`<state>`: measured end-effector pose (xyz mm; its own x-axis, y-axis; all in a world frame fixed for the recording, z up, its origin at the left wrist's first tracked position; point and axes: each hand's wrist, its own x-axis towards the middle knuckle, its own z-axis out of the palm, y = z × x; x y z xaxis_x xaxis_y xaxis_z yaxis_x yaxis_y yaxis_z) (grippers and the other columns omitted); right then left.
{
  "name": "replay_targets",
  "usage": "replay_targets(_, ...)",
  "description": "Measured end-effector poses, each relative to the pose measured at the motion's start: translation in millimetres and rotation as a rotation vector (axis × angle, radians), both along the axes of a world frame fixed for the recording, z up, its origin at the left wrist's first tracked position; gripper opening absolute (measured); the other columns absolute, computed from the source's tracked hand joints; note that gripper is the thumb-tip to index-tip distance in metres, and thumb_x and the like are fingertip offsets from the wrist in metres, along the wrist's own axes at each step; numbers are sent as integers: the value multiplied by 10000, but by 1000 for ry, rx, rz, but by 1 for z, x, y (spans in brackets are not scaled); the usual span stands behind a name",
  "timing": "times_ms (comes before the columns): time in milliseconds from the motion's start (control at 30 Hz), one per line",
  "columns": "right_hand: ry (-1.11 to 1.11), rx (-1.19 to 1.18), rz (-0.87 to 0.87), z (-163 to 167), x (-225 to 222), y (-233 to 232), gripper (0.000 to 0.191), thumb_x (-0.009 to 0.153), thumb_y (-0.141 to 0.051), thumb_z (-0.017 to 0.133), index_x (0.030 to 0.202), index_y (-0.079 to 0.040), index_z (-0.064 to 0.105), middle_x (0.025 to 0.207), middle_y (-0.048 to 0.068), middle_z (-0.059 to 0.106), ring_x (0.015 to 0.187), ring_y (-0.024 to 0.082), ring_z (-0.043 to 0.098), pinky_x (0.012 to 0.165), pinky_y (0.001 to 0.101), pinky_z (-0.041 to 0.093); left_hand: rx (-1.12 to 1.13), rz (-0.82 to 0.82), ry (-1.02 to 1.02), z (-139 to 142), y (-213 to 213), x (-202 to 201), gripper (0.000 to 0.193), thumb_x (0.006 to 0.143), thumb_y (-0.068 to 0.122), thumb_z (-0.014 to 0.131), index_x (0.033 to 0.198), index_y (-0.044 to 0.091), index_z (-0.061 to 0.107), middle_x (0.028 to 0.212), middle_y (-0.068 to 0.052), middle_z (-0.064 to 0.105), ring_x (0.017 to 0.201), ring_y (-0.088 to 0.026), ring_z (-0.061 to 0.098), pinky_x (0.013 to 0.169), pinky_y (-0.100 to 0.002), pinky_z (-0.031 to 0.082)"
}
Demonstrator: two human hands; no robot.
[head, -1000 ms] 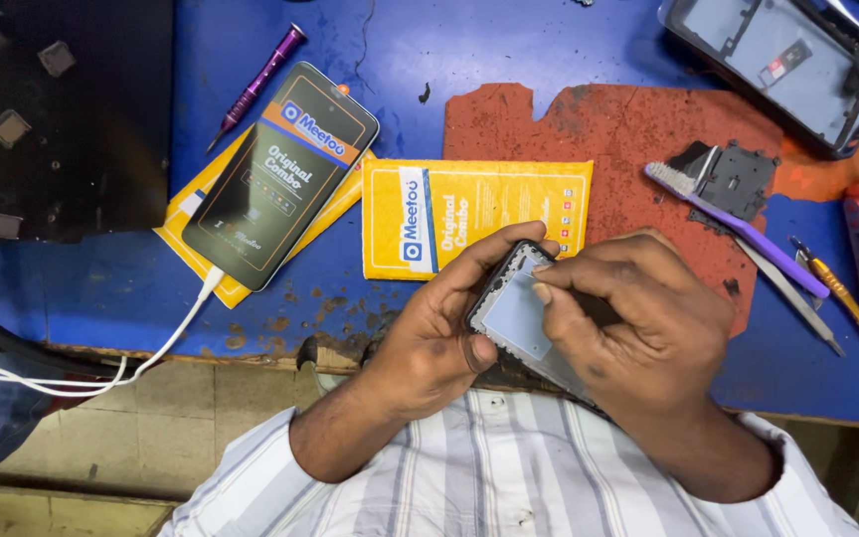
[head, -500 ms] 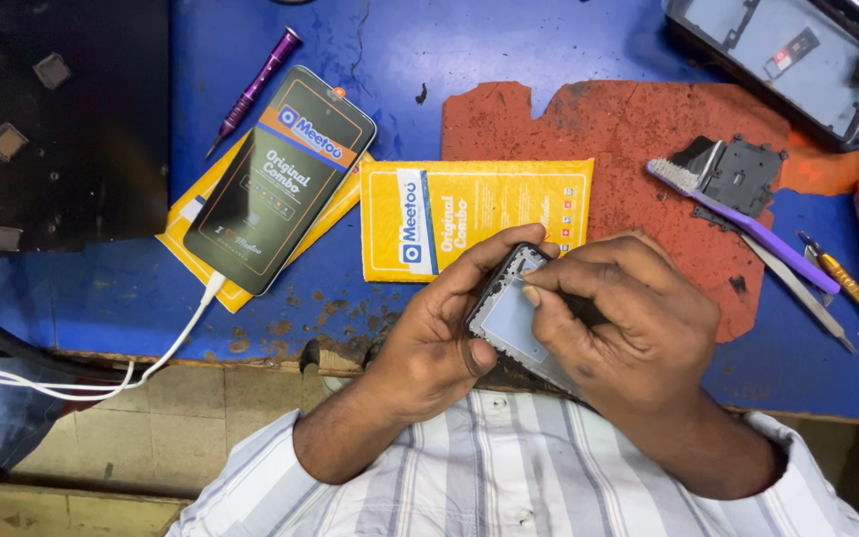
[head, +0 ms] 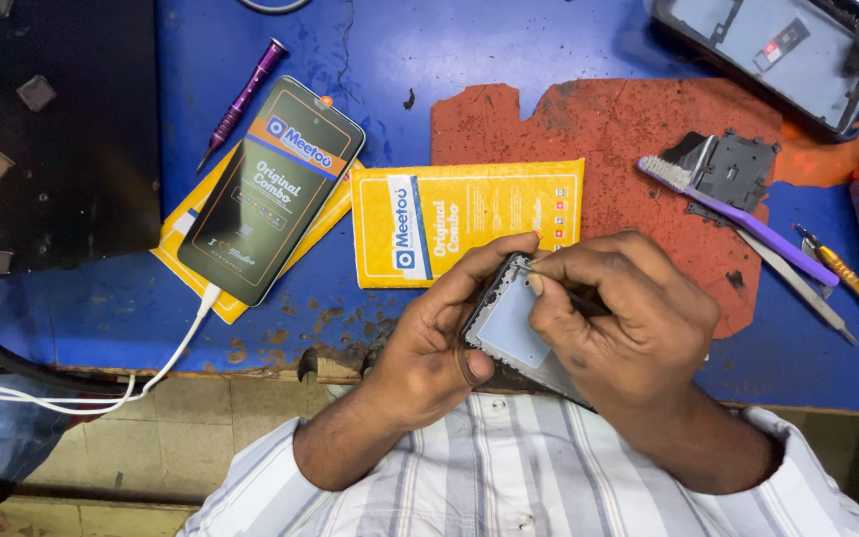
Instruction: The person cleans the inside of a smartphone frame with a brush, then removes the battery from the phone's chassis. They then open a new screen assembly package, remove the screen, and peel off protective films from the back of the new screen.
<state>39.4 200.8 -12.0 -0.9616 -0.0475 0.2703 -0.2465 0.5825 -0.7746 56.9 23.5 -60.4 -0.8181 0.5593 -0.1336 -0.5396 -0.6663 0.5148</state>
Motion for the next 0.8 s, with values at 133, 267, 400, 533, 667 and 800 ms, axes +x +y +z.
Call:
replay_targets(133,4,8,75,3,-1,4,125,865,12,777,977,2,722,911,108,677,783,173,676,680,287,549,4,-1,-1,0,0,-1,1005,919,390,857,1656,8,291,1551,-100,484,1397,-184,485,1268,-379,385)
replay_targets(267,41,24,108,2,-2,4,144,840,5,797,963,-11,722,887,99,674,783,186,671,640,278,540,-9,4,19,-1,0,-1,998,925,404,852,1655,5,300,1525,-97,485,1414,-176,476,1258,-356,370)
replay_targets(400,44,26,122,2,-2,3,157,827,5,800,961,-10,720,879,97,670,777,187,667,662,295,540,-16,1,30,-2,-1,-1,1000,923,417,846,1652,8,297,1564,-103,485,1421,-181,472,1262,-360,369)
replay_targets(533,48,16,118,2,-3,2,141,840,-7,798,950,-12,709,873,95,669,769,189,664,673,307,540,-41,3,37,0,-1,-2,1002,925,427,842,1653,8,296,1560,-109,489,1421,-187,474,1294,-379,371)
replay_targets(667,64,37,87,-1,-3,1,150,873,-54,820,945,-10,697,875,98,672,759,191,664,654,304,536,-68,1,27,3,-1,-2,1002,916,428,844,1642,2,301,1566,-100,479,1474,-200,471,1288,-378,368)
replay_targets(800,51,27,27,-3,-1,0,144,904,-51,805,968,1,686,908,104,672,776,180,687,626,271,549,-108,-3,48,4,-3,-2,1017,907,428,851,1649,-4,306,1554,-107,487,1469,-200,471,1286,-368,362)
